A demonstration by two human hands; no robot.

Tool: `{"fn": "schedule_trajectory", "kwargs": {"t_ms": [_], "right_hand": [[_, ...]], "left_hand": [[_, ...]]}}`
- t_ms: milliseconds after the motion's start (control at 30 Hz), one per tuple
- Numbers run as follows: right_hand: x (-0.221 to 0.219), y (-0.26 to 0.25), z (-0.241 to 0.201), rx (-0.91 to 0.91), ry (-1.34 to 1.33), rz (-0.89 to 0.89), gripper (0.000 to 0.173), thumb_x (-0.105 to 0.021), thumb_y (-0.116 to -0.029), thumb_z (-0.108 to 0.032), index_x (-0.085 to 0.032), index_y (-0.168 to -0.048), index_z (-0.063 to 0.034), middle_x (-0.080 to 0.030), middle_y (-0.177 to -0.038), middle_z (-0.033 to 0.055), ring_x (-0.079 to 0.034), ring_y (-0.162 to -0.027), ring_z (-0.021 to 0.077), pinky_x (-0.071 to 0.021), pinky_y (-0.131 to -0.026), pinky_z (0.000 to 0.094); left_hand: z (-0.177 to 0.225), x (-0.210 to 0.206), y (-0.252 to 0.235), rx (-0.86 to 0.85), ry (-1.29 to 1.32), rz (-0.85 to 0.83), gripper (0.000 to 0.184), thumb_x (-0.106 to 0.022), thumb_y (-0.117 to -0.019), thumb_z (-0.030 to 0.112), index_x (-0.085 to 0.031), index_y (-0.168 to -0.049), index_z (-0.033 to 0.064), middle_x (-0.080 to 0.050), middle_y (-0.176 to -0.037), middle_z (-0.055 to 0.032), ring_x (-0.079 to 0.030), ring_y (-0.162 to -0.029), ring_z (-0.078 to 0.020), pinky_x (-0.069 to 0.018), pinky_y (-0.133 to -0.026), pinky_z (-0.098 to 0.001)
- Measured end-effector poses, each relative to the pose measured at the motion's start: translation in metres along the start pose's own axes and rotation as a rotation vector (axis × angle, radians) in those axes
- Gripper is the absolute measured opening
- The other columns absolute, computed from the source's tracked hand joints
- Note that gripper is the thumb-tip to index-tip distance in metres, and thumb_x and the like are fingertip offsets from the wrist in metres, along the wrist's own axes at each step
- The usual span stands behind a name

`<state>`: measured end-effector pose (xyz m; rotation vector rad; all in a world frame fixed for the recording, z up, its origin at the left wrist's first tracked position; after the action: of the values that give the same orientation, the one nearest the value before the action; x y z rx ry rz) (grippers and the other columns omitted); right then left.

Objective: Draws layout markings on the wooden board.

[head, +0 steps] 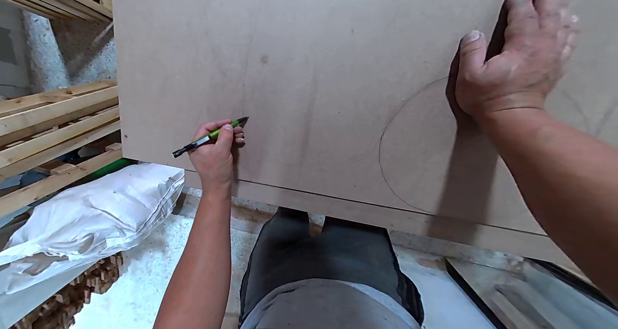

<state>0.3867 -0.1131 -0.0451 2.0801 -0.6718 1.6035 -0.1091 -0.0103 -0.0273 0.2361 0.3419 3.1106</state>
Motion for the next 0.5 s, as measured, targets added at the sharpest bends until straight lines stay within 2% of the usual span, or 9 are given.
{"fn": "schedule_trajectory", "kwargs": {"t_ms": [133, 300, 500], "right_hand": [[-0.001, 0.0, 0.001, 0.002, 0.003, -0.006, 0.075, -0.031, -0.0996, -0.065, -0.037, -0.16, -0.0214, -0.026, -0.17, 0.008, -0.022, -0.158, 0.0285, -0.0146, -0.126, 0.0586], [-0.001, 0.001, 0.0, -0.002, 0.007, -0.002, 0.075, -0.031, -0.0992, -0.064, -0.038, -0.16, -0.0204, -0.027, -0.17, 0.0083, -0.023, -0.157, 0.029, -0.015, -0.126, 0.0578], [-0.001, 0.001, 0.001, -0.002, 0.012, -0.005, 0.075, -0.031, -0.0993, -0.064, -0.037, -0.16, -0.0213, -0.026, -0.17, 0.0078, -0.022, -0.158, 0.0286, -0.0148, -0.126, 0.0576]], "left_hand": [[0.002, -0.003, -0.002, -0.011, -0.015, -0.005, 0.012, -0.062, -0.0975, 0.0, -0.066, -0.107, -0.0039, -0.076, -0.084, -0.0138, -0.076, -0.072, -0.0217, -0.0655, -0.066, -0.0353], [-0.006, 0.004, 0.033, 0.038, -0.076, -0.037, 0.015, -0.063, -0.0995, 0.006, -0.067, -0.112, 0.0, -0.076, -0.091, -0.0129, -0.076, -0.078, -0.0219, -0.0656, -0.07, -0.0363], [-0.014, 0.006, 0.055, 0.048, -0.025, -0.045, 0.014, -0.063, -0.0966, 0.002, -0.068, -0.109, -0.002, -0.076, -0.09, -0.0155, -0.076, -0.076, -0.0236, -0.0658, -0.068, -0.0375]]}}
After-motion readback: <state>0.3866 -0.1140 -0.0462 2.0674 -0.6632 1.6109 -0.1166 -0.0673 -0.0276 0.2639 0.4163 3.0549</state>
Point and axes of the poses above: each hand's wrist, its own y-axis away from the middle knuckle, its own x-axis out of the back of the hand, z = x × y, the point moved 8 cm from there along -y, towards the middle knuckle
